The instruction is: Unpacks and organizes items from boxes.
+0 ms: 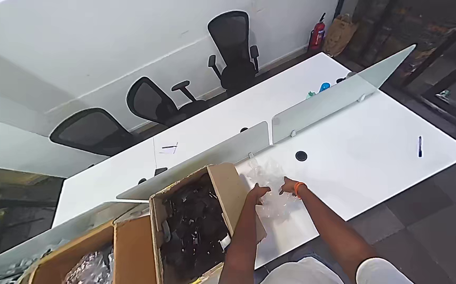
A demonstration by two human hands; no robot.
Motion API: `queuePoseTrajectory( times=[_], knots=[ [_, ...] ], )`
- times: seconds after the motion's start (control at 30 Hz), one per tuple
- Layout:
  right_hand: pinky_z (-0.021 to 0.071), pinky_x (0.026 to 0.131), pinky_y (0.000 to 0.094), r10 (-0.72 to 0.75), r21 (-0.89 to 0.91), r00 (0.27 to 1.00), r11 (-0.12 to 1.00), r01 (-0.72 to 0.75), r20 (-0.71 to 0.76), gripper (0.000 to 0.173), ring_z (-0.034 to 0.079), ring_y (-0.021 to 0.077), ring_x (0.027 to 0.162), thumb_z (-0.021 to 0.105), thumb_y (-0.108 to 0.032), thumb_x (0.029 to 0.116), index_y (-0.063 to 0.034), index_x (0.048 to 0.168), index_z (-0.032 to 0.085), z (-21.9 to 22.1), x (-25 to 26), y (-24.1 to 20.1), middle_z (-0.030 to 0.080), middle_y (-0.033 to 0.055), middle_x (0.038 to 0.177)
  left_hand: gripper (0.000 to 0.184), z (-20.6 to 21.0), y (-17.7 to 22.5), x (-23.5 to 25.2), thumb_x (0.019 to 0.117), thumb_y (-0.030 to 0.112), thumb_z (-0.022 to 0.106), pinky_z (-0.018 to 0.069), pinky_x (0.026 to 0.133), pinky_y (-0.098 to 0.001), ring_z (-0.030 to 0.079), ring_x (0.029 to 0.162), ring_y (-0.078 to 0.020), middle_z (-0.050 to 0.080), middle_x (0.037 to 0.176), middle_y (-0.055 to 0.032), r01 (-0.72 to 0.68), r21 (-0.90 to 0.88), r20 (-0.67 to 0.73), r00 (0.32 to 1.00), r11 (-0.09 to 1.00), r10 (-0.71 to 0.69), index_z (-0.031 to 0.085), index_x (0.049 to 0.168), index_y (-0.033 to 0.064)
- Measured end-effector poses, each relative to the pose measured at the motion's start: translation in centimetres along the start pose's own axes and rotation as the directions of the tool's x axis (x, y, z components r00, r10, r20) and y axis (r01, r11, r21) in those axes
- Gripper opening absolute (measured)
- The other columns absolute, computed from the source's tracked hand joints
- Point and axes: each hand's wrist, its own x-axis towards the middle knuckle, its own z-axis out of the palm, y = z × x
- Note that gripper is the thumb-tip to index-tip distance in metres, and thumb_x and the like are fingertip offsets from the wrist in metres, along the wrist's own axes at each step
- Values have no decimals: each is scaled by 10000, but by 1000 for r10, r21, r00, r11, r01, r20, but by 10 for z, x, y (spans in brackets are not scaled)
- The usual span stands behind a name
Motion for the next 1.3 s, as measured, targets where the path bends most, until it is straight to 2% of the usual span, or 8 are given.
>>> queuePoseTrajectory(
  times=[0.23,0.43,0.5,0.6,0.67,0.83,1.1,1.3],
  knots=[
    [545,846,702,21,247,999,969,-28,32,1251,571,491,1257,860,-315,766,-200,1649,-19,9,37,1,380,269,1565,1213,-1,-3,19,887,577,710,482,888,-757,492,1294,-577,266,1595,-349,82,-143,-157,982,986,-105,-170,1627,192],
    [528,914,664,-108,543,993,833,110,-37,1084,492,467,1353,703,-231,902,-213,1642,-90,1,55,-5,285,244,1632,977,-14,18,18,1010,336,572,446,932,-760,418,1395,-510,244,1640,-272,-9,-194,-292,955,981,-49,-174,1630,228],
    [517,978,599,-154,514,985,841,169,-74,959,475,400,1392,630,-166,940,-133,1642,-23,-2,61,-7,319,216,1630,998,-16,26,12,990,201,551,503,932,-685,508,1332,-478,329,1584,-307,8,-41,-293,956,999,-20,-233,1607,181],
    [411,1152,474,-369,284,919,874,394,-138,687,411,319,1461,593,-65,914,24,1553,354,-9,65,-11,351,228,1613,1122,-19,39,5,895,85,630,527,1002,-529,632,1217,-395,532,1395,-330,18,346,-298,950,938,92,-263,1574,62],
    [348,1204,462,-485,137,863,854,502,-139,596,331,303,1516,592,14,863,-14,1455,529,-11,63,-14,319,226,1633,1090,-19,41,4,865,52,654,520,1020,-540,633,1215,-404,578,1350,-309,10,513,-286,945,858,160,-142,1611,34],
    [334,1220,450,-577,58,797,802,594,-181,781,337,254,1517,560,126,744,-60,1499,486,-15,61,-11,362,153,1631,543,-18,48,-4,927,0,542,542,943,-606,630,1198,-434,628,1304,-258,31,688,-311,915,725,256,493,1465,66],
    [476,1094,429,-503,0,705,814,581,-499,474,501,269,1383,622,-126,932,-62,1400,575,-13,47,52,514,161,1497,493,-17,38,5,914,-64,544,539,963,-579,543,1284,-451,503,1448,-250,-6,739,-348,853,674,388,584,1389,61],
    [481,1082,500,-243,82,799,936,341,-550,1062,523,373,1335,865,-492,736,-27,1547,358,25,29,126,445,254,1517,443,17,31,-35,942,173,642,517,992,-611,609,1229,-412,613,1335,-234,-240,700,-57,920,673,388,596,1370,66]
  ],
)
